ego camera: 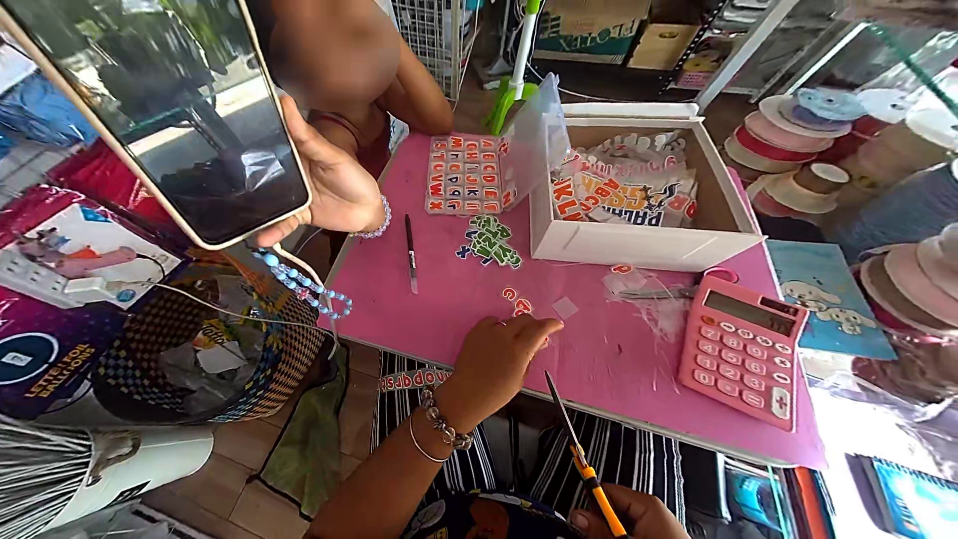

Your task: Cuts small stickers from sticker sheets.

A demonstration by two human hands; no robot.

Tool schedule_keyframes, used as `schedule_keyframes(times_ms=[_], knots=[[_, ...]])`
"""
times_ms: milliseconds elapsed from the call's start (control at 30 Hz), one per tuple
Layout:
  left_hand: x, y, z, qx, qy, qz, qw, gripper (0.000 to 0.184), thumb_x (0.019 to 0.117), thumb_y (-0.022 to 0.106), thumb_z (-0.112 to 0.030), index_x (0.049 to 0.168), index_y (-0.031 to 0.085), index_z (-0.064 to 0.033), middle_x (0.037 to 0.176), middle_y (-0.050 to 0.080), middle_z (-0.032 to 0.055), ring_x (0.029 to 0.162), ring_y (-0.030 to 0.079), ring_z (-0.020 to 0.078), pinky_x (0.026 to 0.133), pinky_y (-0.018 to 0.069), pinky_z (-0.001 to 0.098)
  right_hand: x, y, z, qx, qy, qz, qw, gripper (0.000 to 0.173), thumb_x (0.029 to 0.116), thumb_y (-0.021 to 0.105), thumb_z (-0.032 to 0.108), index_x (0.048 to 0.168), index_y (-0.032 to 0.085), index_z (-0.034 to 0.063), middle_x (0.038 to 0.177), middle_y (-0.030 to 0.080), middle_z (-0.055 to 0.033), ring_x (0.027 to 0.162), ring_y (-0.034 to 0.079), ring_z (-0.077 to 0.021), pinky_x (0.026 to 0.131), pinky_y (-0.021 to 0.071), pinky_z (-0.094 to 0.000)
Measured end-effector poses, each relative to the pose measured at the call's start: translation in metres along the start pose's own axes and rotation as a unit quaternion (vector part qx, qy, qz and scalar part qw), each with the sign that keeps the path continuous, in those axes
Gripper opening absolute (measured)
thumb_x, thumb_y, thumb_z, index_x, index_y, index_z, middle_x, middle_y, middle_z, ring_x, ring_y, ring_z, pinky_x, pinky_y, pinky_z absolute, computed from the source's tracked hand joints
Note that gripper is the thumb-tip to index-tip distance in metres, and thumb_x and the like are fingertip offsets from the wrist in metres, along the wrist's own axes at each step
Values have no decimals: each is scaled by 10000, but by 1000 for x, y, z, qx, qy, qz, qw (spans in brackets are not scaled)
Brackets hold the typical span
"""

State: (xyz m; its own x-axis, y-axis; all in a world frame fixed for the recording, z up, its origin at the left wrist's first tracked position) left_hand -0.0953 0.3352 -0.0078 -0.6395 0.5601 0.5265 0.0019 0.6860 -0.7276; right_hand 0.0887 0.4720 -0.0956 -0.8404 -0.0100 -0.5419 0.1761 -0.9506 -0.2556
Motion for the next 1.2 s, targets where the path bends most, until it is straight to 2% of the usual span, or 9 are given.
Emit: schedule_keyframes(times_ms=[167,233,300,433,567,667,833,1033,1200], knots=[[3,-11,14,10,-23,-23,999,229,1013,587,-140,1192,722,-97,1015,751,77,870,732,232,762,569,412,1,1,1,2,1,-1,1000,287,895,783,293,814,638,59,618,585,58,521,554,-28,521,487,-235],[3,-20,17,-37,-38,-36,998,240,1029,569,-152,1199,722,-81,1063,749,90,926,729,231,803,569,412,1,2,4,7,3,-1,1000,284,890,787,285,804,628,66,609,576,61,514,547,-28,515,478,-234],[2,-27,22,-127,-68,-48,988,249,1046,553,-164,1197,710,-44,1064,731,92,939,709,175,838,578,346,1,4,5,11,2,0,1000,283,886,792,283,803,625,71,607,570,64,510,539,-24,510,472,-227],[-1,-25,32,-350,-127,-38,927,155,1022,595,-105,1080,610,37,917,640,46,730,599,25,655,525,175,3,5,2,-7,-5,1,1000,346,874,801,352,787,632,63,608,575,48,519,541,-36,513,465,-246],[-3,-11,35,-405,-177,57,895,139,1009,615,-106,1061,685,2,875,668,-12,689,588,-21,619,497,135,2,2,1,-10,-8,-4,1000,348,873,800,358,789,635,63,609,574,48,521,536,-32,515,457,-237],[-3,-5,36,-442,-197,86,871,157,1010,624,-112,1089,692,5,902,693,-3,714,630,2,638,538,164,3,1,-2,-8,-2,-5,1000,341,869,804,358,790,633,73,603,567,56,515,528,-24,510,452,-231],[-3,0,40,-479,-209,122,844,310,981,628,-55,1282,616,21,1062,689,41,824,669,60,754,587,230,4,0,-4,-1,6,-13,1000,335,867,807,355,786,635,79,597,557,58,511,523,-26,503,447,-227],[-7,-2,45,-505,-216,114,828,222,958,654,-20,1178,642,9,956,710,21,760,676,67,699,586,224,7,1,-4,-3,15,-6,1000,328,865,809,358,792,635,90,600,559,62,509,521,-22,506,448,-222],[-8,2,43,-512,-203,160,819,235,951,674,-42,1183,678,-6,1052,708,27,774,672,53,698,585,210,11,-1,-9,-21,28,15,999,401,805,832,462,803,629,116,610,560,63,517,526,-29,508,449,-228]])
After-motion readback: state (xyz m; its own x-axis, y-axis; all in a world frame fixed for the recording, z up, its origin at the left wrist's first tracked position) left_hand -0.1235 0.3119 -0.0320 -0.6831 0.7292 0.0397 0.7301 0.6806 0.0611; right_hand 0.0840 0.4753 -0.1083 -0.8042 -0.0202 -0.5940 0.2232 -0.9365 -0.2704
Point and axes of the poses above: each hand's wrist, its own x-axis towards the middle knuckle, its own y-axis out of the palm, z = x × y, the point moved 8 cm from there along x, towards the middle knuckle
